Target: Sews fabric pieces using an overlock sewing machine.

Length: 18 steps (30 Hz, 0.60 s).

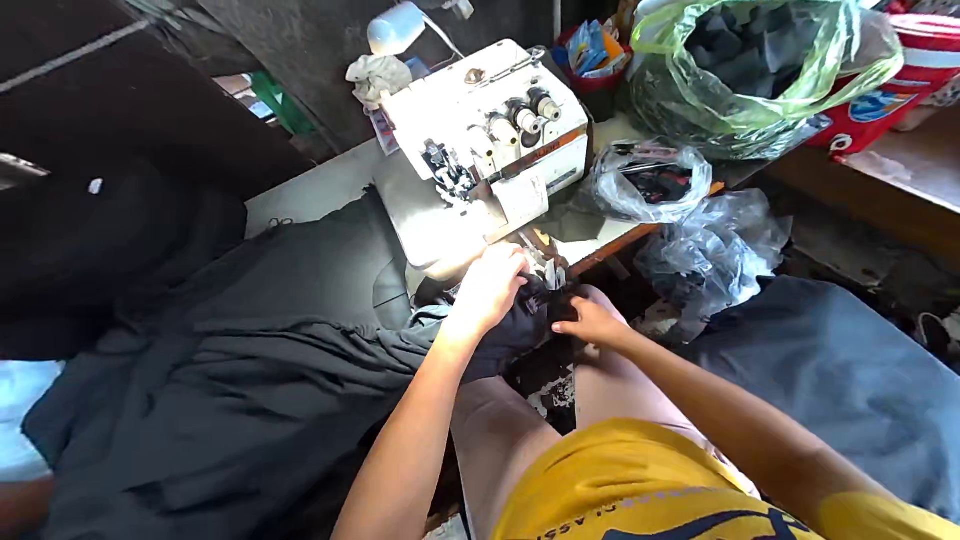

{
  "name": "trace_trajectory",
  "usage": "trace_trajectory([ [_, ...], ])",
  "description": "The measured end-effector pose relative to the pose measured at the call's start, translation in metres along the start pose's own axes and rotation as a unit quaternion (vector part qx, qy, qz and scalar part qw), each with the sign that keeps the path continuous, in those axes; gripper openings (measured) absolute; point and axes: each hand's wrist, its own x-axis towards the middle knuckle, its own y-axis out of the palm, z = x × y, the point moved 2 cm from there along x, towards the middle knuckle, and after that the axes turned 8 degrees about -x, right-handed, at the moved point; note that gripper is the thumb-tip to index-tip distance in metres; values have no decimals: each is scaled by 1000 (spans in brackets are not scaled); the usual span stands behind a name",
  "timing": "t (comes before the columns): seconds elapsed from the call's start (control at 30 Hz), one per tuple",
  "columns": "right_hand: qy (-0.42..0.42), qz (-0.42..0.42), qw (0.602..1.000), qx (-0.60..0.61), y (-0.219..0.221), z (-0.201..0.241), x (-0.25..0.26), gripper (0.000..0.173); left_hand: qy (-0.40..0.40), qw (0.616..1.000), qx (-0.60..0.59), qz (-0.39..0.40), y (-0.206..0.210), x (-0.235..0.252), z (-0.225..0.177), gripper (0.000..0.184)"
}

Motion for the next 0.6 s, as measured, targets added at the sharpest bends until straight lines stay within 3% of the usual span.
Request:
trace_trajectory([
  [0.07,-88,-14,994,69,13,14,-4,55,20,993,-103,-45,-23,-5,-9,11],
  [0.13,-239,27,965,107,4,49,-41,29,21,973,-212,-92,-58,-21,-24,18],
  [0.2,-413,27,905,100,-30,85,-80,21,28,949,-278,-146,-107,-40,-41,17],
  [0.27,-481,-35,871,92,-79,116,-109,19,75,935,-303,-165,-163,-55,-54,17],
  [0.37,-529,-65,816,224,-153,147,-131,16,153,956,-227,-109,-246,-62,-61,33],
  [0.43,-567,-57,782,254,-191,171,-155,15,155,982,-105,-34,-291,-51,-84,37],
  [0.53,-596,-10,799,76,-216,201,-194,13,199,977,75,-7,-330,-35,-106,36],
  [0.6,-588,-77,798,-107,-231,213,-218,6,229,957,170,47,-359,-24,-92,41],
])
